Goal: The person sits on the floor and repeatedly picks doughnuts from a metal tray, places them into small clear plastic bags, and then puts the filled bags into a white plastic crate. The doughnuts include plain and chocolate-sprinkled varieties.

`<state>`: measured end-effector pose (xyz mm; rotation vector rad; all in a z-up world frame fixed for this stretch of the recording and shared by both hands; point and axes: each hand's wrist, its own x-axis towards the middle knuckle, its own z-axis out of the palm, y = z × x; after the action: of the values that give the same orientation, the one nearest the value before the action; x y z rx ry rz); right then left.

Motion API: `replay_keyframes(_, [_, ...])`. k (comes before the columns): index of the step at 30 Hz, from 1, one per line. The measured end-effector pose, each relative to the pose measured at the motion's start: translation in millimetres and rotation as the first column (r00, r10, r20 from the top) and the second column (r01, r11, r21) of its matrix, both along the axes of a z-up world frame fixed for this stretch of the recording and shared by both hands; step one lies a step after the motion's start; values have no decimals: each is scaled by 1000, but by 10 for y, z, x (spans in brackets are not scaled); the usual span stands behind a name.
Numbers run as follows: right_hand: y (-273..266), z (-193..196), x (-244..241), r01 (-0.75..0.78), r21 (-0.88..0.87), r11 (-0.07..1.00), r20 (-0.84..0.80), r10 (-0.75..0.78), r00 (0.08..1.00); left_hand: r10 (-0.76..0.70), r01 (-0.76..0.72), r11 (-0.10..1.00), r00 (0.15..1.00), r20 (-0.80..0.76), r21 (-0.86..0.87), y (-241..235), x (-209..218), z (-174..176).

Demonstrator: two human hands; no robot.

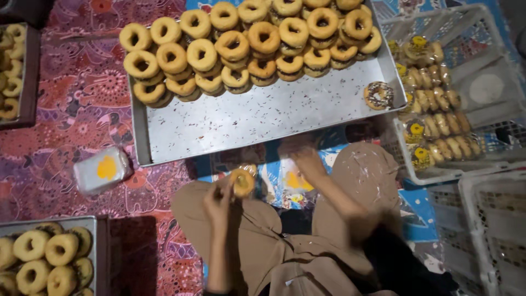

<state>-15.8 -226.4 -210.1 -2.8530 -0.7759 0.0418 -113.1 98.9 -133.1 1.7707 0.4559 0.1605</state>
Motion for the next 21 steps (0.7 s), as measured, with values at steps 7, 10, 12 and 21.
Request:
replay_keyframes(7, [-250, -79, 244, -173, -200, 964, 4, 178, 984, -136, 279, 527, 960, -245, 803, -602, 739, 145])
replay_keyframes(10, [-247, -18, 199, -89, 32, 996, 11, 88, 996, -336, 140, 721, 927, 165, 678, -1068, 656, 267])
replay_keyframes(12, [-233, -16, 185, -36, -39, 999, -60, 34, 998, -413, 244, 793, 889, 197, 558, -1356, 589, 324])
replay_keyframes(21, [-190, -254, 244, -105, -134, 985, 47, 112, 993, -351, 341, 935, 930, 105, 99, -1820, 275, -41])
